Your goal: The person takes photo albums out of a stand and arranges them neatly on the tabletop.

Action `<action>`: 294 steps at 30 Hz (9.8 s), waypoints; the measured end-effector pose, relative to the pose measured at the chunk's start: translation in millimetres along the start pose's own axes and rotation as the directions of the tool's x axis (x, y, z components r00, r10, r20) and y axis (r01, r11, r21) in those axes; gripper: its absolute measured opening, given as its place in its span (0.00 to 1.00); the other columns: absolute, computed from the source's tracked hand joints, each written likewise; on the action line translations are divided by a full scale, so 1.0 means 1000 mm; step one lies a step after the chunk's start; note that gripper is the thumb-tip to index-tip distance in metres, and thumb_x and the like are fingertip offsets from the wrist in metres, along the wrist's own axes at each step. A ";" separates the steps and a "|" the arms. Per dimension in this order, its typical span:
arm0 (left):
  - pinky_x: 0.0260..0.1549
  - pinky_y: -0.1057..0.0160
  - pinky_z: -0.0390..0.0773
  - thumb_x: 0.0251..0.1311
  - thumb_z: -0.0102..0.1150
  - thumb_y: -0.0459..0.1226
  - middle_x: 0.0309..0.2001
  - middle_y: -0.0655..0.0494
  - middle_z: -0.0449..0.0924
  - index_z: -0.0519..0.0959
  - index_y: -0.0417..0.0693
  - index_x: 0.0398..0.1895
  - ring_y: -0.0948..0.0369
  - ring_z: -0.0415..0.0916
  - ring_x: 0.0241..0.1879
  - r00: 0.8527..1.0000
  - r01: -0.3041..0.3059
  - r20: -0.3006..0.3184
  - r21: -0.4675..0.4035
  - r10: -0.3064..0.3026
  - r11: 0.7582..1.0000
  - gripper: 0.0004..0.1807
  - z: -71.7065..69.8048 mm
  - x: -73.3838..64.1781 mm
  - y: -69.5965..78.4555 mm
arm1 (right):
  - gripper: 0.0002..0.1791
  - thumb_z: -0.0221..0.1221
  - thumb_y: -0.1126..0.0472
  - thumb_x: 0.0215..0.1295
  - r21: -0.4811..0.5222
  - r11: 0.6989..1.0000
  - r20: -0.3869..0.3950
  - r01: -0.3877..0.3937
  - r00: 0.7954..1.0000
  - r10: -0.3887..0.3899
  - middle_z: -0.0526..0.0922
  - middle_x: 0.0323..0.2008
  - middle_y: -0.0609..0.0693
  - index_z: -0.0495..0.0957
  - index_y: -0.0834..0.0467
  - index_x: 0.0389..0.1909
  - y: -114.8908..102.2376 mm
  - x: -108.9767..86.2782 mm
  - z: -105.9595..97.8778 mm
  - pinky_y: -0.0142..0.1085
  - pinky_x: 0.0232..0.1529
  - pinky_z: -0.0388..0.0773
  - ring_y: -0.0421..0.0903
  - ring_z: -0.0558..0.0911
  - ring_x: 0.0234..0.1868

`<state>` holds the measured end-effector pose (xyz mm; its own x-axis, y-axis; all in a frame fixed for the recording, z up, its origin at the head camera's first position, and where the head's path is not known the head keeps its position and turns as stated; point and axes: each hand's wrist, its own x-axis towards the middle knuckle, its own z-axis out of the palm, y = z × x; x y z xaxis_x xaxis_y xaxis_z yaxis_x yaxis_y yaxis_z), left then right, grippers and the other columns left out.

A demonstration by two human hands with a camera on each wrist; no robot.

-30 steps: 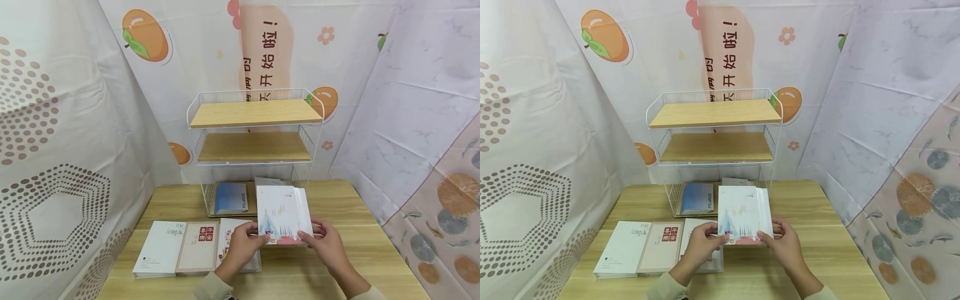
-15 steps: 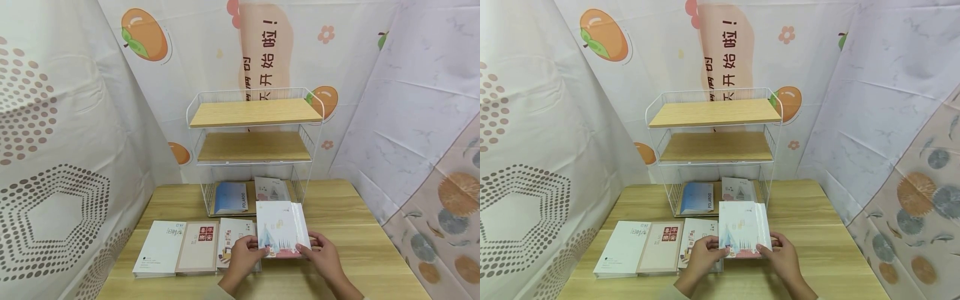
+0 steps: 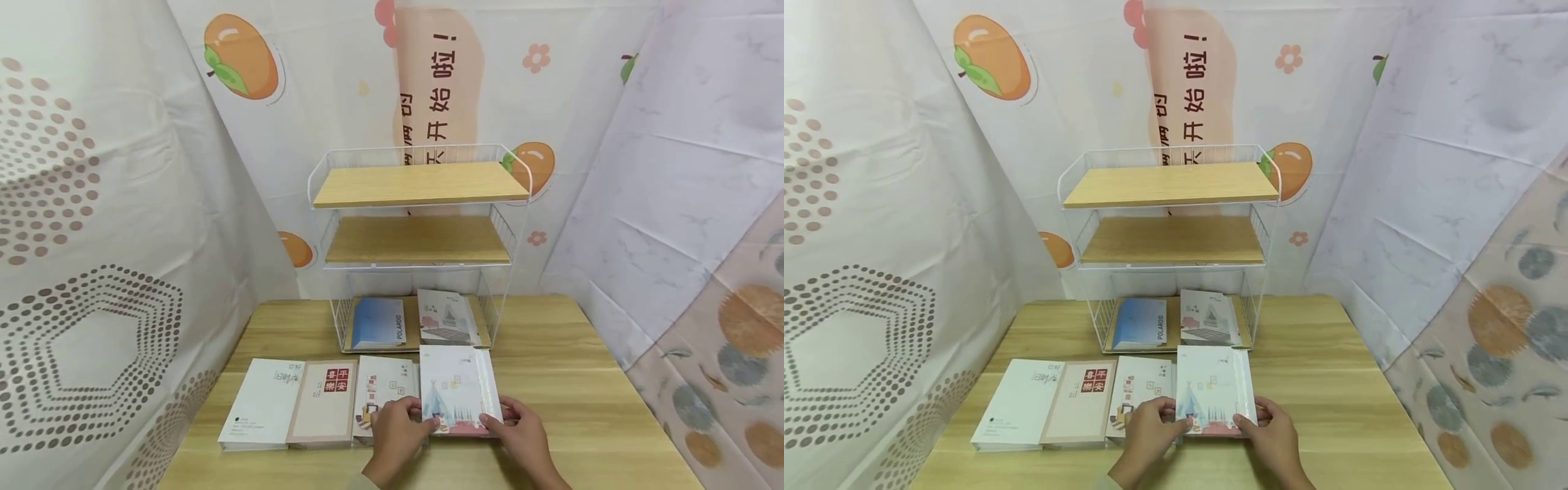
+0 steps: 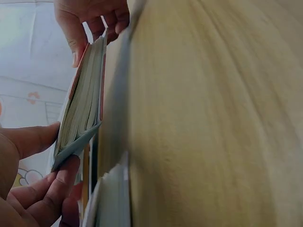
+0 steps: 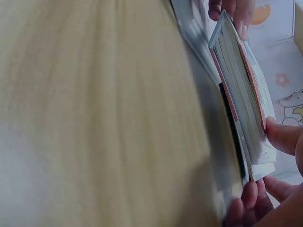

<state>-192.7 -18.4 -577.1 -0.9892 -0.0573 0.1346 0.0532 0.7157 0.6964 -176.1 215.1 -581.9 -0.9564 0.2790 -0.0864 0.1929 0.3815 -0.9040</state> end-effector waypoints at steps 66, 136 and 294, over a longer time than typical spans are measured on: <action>0.38 0.55 0.67 0.40 0.71 0.58 0.17 0.75 0.70 0.82 0.56 0.27 0.67 0.69 0.26 0.994 -0.093 0.064 0.145 0.084 0.985 0.19 -0.009 0.003 -0.002 | 0.29 0.68 0.46 0.52 -0.246 0.969 -0.050 0.005 0.999 -0.018 0.84 0.40 0.49 0.80 0.60 0.51 0.011 -0.003 0.011 0.35 0.40 0.72 0.44 0.77 0.41; 0.60 0.43 0.67 0.58 0.61 0.43 0.65 0.36 0.64 0.60 0.31 0.67 0.41 0.63 0.65 0.995 0.054 0.091 -0.076 -0.047 0.996 0.39 -0.084 0.130 -0.051 | 0.27 0.61 0.60 0.58 -0.057 0.968 0.237 0.243 0.946 -0.223 0.79 0.53 0.57 0.72 0.62 0.59 -0.103 0.074 0.112 0.46 0.50 0.78 0.53 0.78 0.54; 0.18 0.63 0.80 0.38 0.78 0.43 0.32 0.55 0.79 0.78 0.38 0.43 0.61 0.79 0.24 0.895 0.178 0.441 -0.479 0.060 0.860 0.29 0.021 0.016 0.062 | 0.39 0.70 0.54 0.51 0.239 0.936 0.168 -0.258 0.961 0.222 0.85 0.43 0.57 0.68 0.72 0.59 0.001 -0.003 -0.087 0.42 0.41 0.82 0.49 0.85 0.41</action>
<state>-208.1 39.3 -546.6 -0.9426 0.2991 -0.1484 -0.0650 0.2717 0.9602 -154.4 291.3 -546.4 -0.9128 0.2047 -0.3535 0.3746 0.0742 -0.9242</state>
